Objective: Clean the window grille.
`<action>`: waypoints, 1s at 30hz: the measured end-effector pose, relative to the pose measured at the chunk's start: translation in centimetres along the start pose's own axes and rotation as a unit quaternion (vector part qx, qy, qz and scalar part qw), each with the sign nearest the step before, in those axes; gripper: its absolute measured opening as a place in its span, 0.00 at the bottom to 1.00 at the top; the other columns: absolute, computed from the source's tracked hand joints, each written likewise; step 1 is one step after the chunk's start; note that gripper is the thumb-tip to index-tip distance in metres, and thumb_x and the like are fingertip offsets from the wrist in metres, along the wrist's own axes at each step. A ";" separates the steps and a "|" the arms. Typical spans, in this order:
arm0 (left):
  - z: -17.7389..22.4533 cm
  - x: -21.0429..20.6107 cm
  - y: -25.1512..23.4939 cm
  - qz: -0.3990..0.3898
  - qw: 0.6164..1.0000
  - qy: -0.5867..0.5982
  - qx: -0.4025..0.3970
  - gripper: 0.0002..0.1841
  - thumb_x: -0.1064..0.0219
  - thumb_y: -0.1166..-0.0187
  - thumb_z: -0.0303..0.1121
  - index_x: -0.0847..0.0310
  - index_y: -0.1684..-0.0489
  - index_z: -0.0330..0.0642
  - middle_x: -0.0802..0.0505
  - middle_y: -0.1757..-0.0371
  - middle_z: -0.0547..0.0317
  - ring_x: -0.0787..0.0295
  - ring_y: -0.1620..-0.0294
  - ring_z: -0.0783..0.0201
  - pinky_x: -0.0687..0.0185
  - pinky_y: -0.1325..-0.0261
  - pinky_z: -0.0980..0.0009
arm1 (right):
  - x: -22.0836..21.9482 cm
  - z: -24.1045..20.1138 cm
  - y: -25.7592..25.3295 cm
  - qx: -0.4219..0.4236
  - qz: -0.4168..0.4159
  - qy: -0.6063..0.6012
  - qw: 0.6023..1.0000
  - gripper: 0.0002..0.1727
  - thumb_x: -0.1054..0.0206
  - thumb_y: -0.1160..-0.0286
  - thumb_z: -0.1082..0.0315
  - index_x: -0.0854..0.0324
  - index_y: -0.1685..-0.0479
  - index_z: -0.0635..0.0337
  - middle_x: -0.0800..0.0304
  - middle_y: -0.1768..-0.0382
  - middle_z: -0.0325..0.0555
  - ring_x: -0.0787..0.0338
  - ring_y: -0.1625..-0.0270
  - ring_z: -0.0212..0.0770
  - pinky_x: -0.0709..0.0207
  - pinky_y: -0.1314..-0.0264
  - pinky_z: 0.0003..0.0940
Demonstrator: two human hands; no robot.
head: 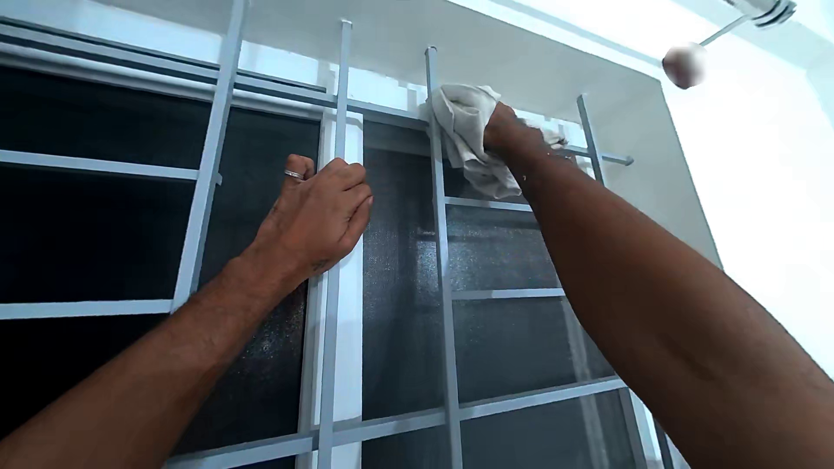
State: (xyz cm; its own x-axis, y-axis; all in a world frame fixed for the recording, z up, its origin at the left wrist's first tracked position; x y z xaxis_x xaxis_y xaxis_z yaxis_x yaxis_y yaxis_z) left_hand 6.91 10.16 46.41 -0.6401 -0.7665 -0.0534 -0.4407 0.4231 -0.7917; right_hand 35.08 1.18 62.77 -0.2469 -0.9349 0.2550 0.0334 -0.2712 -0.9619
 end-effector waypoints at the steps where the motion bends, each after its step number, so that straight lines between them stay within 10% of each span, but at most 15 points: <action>1: 0.0 0.0 0.0 -0.001 1.000 0.002 0.001 0.21 0.57 0.10 0.41 0.17 0.66 0.46 0.15 0.57 0.56 0.18 0.48 0.53 0.40 0.37 0.42 | -0.3 -0.1 0.5 0.013 0.020 -0.020 1.000 0.29 0.31 0.24 0.58 0.24 0.32 0.74 0.18 0.33 0.72 0.19 0.27 0.69 0.29 0.28 0.68; 14: 0.0 0.3 0.0 -0.033 0.999 0.031 -0.004 0.18 0.57 0.15 0.36 0.16 0.54 0.45 0.15 0.48 0.53 0.19 0.42 0.50 0.37 0.37 0.44 | -0.9 -0.6 0.4 0.064 0.033 -0.025 0.997 0.29 0.40 0.16 0.56 0.27 0.20 0.64 0.22 0.25 0.67 0.25 0.19 0.65 0.34 0.20 0.64; 21: -4.1 2.3 -3.6 -0.008 0.999 -0.016 0.027 0.26 0.50 0.15 0.51 0.24 0.32 0.40 0.23 0.21 0.40 0.26 0.23 0.38 0.29 0.31 0.41 | -0.1 -1.4 1.4 0.055 0.028 -0.044 0.997 0.27 0.36 0.18 0.61 0.25 0.24 0.67 0.21 0.28 0.71 0.23 0.22 0.69 0.32 0.24 0.68; 26: -9.4 3.3 -7.9 -0.059 0.988 -0.035 0.137 0.37 0.59 0.12 0.61 0.24 0.33 0.33 0.16 0.35 0.32 0.21 0.30 0.32 0.33 0.29 0.33 | -0.9 -0.7 0.4 0.040 0.033 -0.043 0.998 0.29 0.33 0.20 0.58 0.24 0.23 0.63 0.20 0.27 0.68 0.22 0.22 0.66 0.30 0.24 0.65; 30: -10.5 3.2 -9.9 -0.149 0.975 -0.038 0.158 0.46 0.70 0.13 0.68 0.16 0.59 0.33 0.11 0.61 0.31 0.11 0.51 0.28 0.24 0.56 0.27 | -1.0 -0.8 0.5 0.045 0.033 -0.036 0.998 0.28 0.36 0.18 0.59 0.25 0.22 0.63 0.20 0.26 0.66 0.23 0.21 0.64 0.32 0.21 0.64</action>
State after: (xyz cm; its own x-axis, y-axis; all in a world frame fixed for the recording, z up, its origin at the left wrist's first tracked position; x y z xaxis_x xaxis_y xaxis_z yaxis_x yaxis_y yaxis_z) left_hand 2.62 8.55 60.42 -0.4590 -0.8715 0.1727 -0.3773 0.0152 -0.9260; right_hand 34.55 2.13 61.93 -0.1721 -0.9644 0.2007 0.1351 -0.2249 -0.9650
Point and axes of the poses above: each hand's wrist, its own y-axis away from the middle knuckle, its own x-axis out of the back of the hand, z = x × y, the point moved 1 cm from there along -y, towards the middle knuckle
